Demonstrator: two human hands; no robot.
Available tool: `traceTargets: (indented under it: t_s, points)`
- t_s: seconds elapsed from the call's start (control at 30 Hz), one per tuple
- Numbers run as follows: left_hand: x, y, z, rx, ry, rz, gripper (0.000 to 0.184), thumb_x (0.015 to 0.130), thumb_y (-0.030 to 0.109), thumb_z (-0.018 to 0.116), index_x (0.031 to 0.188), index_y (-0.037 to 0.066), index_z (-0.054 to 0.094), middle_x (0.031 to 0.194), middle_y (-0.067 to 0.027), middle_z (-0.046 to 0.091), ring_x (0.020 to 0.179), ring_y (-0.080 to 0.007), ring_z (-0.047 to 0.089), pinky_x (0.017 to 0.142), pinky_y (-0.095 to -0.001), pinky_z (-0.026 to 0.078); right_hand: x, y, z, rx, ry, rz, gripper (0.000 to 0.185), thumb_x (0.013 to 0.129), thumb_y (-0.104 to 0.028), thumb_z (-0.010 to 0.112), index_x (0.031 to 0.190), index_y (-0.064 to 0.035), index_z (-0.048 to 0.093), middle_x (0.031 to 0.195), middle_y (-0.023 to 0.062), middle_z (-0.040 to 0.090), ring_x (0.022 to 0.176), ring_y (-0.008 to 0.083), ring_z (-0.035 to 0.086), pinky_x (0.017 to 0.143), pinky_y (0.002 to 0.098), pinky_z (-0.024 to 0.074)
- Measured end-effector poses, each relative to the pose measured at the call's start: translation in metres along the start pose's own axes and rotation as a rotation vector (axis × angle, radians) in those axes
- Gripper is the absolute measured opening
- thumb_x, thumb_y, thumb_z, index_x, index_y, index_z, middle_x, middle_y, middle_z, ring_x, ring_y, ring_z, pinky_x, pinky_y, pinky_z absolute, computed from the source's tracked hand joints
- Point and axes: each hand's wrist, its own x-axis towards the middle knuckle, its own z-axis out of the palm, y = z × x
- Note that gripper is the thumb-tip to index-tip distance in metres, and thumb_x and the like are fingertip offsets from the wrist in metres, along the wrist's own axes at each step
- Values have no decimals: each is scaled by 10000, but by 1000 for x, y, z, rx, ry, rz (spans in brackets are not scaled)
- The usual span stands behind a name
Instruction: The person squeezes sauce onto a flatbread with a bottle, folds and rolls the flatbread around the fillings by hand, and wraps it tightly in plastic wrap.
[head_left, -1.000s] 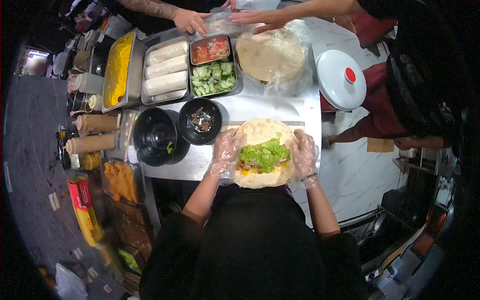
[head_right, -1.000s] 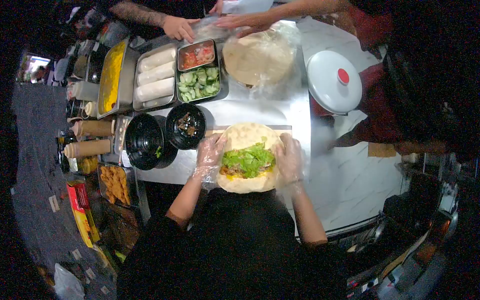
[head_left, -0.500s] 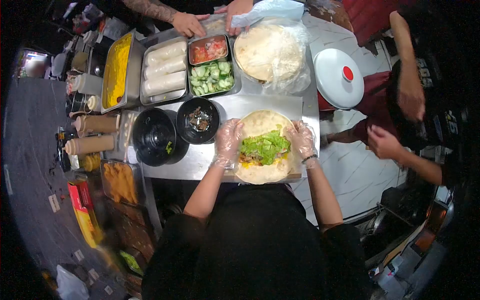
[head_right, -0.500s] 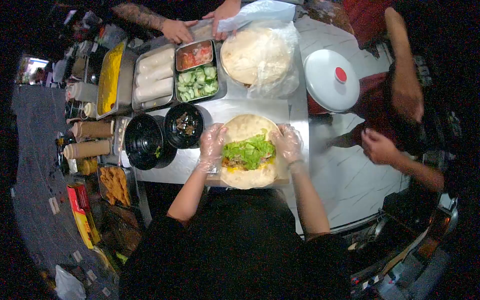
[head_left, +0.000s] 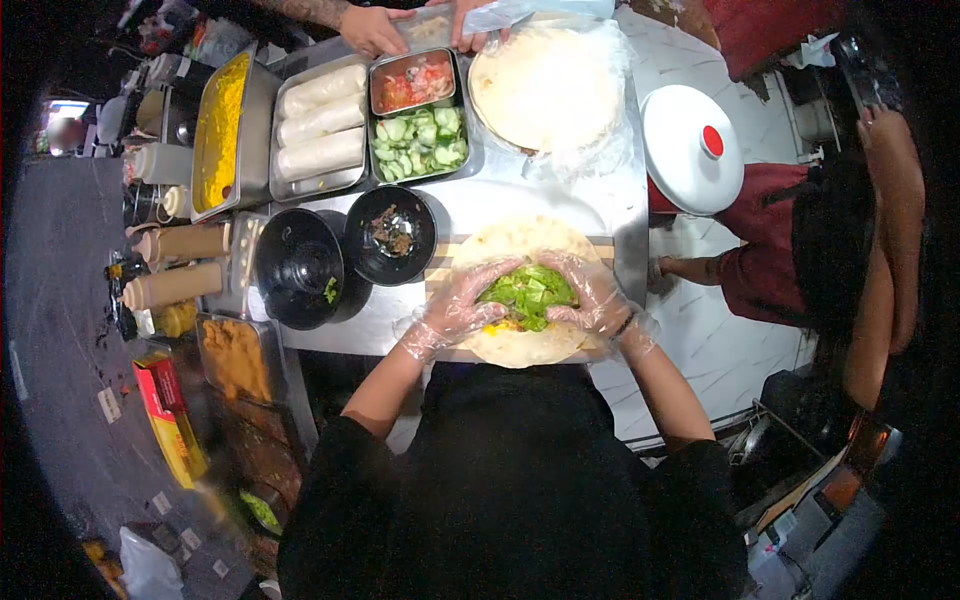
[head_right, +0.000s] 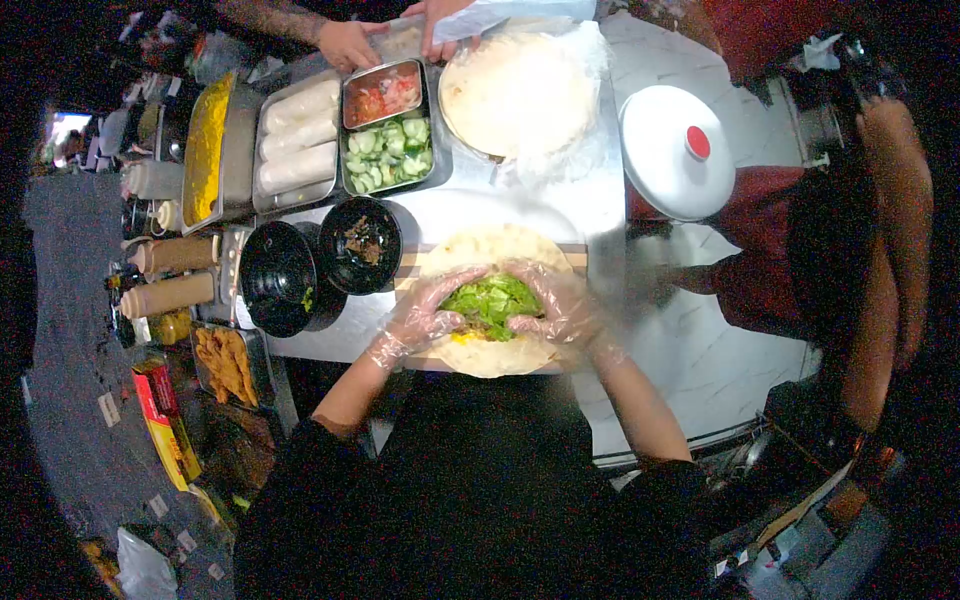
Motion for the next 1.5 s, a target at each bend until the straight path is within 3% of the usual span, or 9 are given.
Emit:
traceTargets:
  t_s: [0.2,0.3,0.63,0.7,0.93,1.13,1.3,1.37,1.5]
  points:
    - [5,1,0,-108,-145,-85,623,855,317,690,1379,52,481,1329,-175,565,1245,-293,526,1059,-395,373,10,-6,-10,94,-157,-4,664,803,-403,722,1340,-82,499,1336,189,535,1250,340,506,1062,426,384]
    - [4,-4,2,-118,-146,-77,629,861,426,641,1356,59,517,1312,-185,576,1223,-313,542,1060,-416,378,11,-5,-10,126,-151,-28,617,796,-323,729,1325,-88,516,1280,182,572,1209,334,536,1042,433,399]
    - [6,7,-6,-74,-177,-182,549,844,416,635,1304,121,580,1245,-182,615,1151,-363,578,1003,-426,422,12,-2,-7,131,-179,-34,527,796,-281,691,1262,-57,586,1211,184,623,1149,348,578,1005,422,427]
    - [8,12,-10,-8,-204,-188,503,882,333,650,1299,63,569,1231,-166,628,1135,-296,596,986,-376,426,10,0,-7,99,-168,-34,509,804,-269,690,1247,-37,595,1204,184,628,1146,342,585,996,413,432]
    - [4,-8,-3,-46,-185,-133,502,916,398,581,1270,42,594,1236,-164,629,1137,-282,596,1005,-385,414,8,0,-8,192,-121,1,456,834,-246,650,1240,-40,608,1232,183,620,1175,331,570,1027,409,411]
    - [-4,1,5,-387,83,-64,644,930,526,485,1296,3,568,1299,-175,591,1233,-306,521,1066,-425,358,4,-4,-9,186,39,21,429,840,-227,639,1221,-30,618,1249,183,617,1175,321,579,1031,405,416]
    - [-27,-21,19,45,219,-26,761,905,632,456,1365,27,508,1352,-197,539,1287,-346,468,1102,-442,314,-2,-8,2,118,73,5,483,814,-253,655,1224,-3,598,1234,205,614,1181,348,565,1035,423,411]
    - [-28,-9,30,3,281,-21,792,889,649,472,1372,21,490,1340,-222,536,1271,-389,479,1091,-447,332,-2,-14,9,-33,266,-82,574,785,-331,669,1230,19,581,1203,216,623,1143,391,582,999,442,435]
    - [-33,-18,54,99,426,18,726,849,514,630,1354,11,492,1319,-237,542,1248,-415,495,1057,-447,381,-11,-21,26,-51,321,-26,620,790,-389,669,1241,23,568,1196,212,628,1143,397,579,990,449,441]
